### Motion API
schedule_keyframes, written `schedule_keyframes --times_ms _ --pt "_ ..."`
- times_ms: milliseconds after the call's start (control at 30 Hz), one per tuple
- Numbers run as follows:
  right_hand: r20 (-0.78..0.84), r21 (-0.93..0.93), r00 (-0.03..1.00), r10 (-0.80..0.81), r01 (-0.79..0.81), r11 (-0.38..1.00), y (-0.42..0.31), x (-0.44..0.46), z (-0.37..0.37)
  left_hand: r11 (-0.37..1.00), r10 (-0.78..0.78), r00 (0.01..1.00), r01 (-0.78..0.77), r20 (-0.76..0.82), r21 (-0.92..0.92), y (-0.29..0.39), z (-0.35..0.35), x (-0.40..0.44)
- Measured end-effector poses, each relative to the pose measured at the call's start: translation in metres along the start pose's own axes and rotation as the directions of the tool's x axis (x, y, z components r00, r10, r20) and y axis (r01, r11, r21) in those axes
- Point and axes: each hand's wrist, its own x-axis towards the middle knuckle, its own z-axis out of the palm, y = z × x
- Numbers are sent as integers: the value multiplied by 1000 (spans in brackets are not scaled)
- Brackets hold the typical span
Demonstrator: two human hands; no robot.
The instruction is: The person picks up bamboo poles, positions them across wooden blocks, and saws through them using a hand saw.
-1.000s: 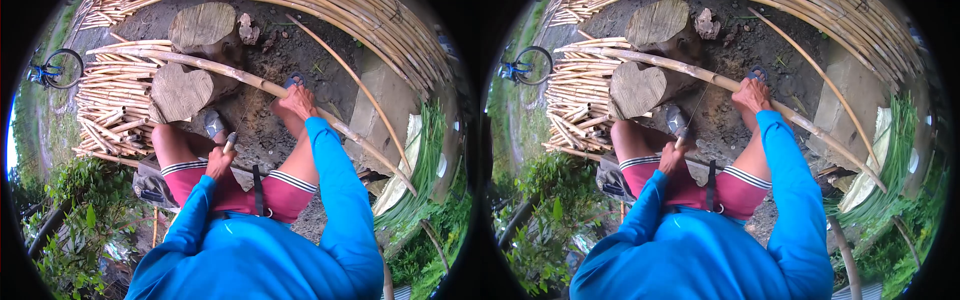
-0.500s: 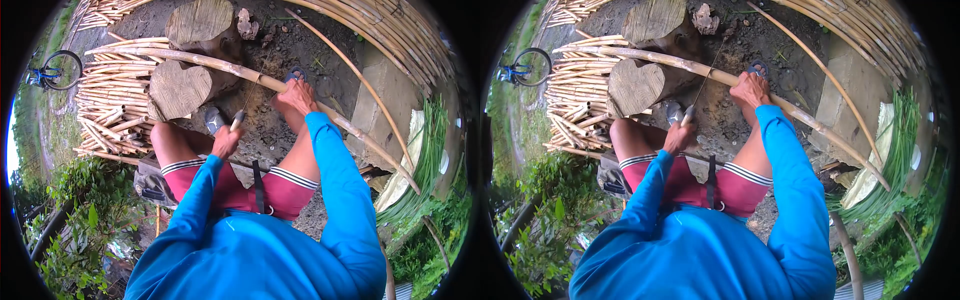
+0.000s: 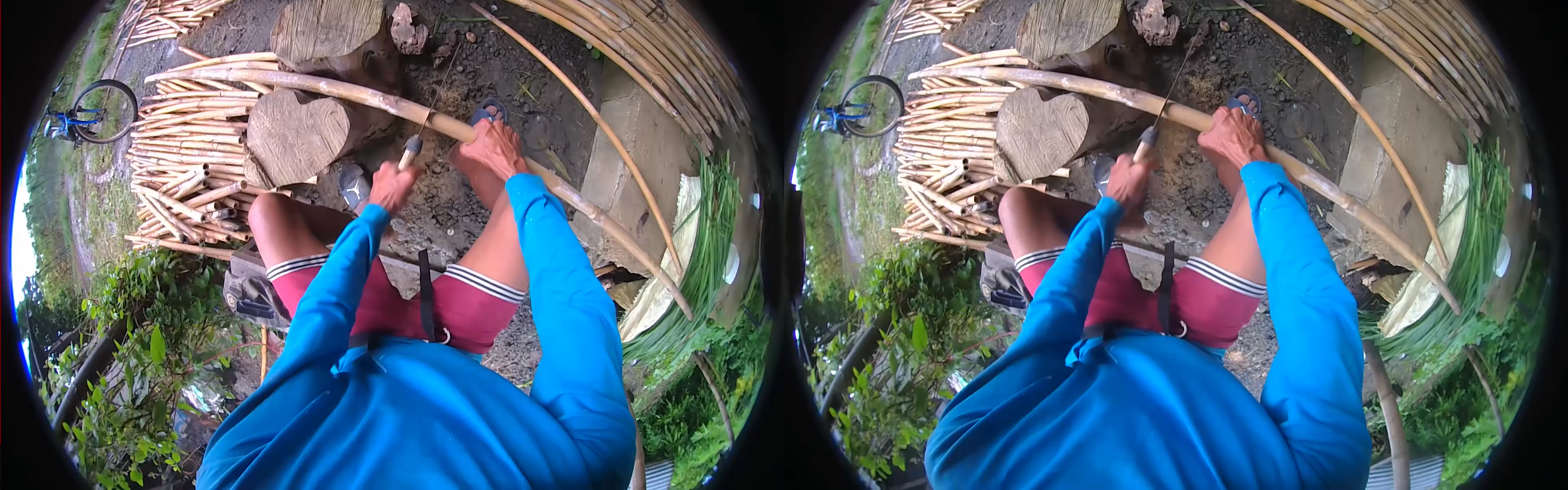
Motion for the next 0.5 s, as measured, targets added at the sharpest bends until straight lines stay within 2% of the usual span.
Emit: schedule_keyframes --times_ms 33,67,133,167,267,333,367,433,467,500 --pt "-95 -43 995 -9 5 999 6 3 11 1000 15 1000 -15 -6 17 0 -3 -7" --pt "-47 -39 999 -15 14 999 8 3 5 979 -196 974 201 111 -36 -16 -11 -31" --pt "-70 -25 998 6 -8 1000 9 5 10 994 -99 993 102 68 -45 -57 -17 -76" --pt "-72 -23 997 15 -17 1000 8 7 6 990 -98 992 105 76 -90 -74 -13 -75" --pt "-15 -8 999 33 -33 999 -2 7 -7 833 -324 890 429 320 -350 -7 -7 -13" --pt "61 -18 998 20 -19 1000 0 2 -5 923 -255 941 305 222 -235 12 4 20" --pt "47 -24 999 19 -18 1000 0 0 -5 963 -189 968 215 165 -160 -3 6 14" --pt "0 -33 1000 17 -17 999 6 4 -10 1000 -7 980 9 197 -11 -53 -4 -29" --pt "-7 -30 1000 11 -11 999 6 -3 -4 995 -85 990 90 109 -40 -58 -10 -59" --pt "28 -30 999 33 -32 999 4 -2 -6 987 -127 986 136 109 -86 -62 -11 -75"
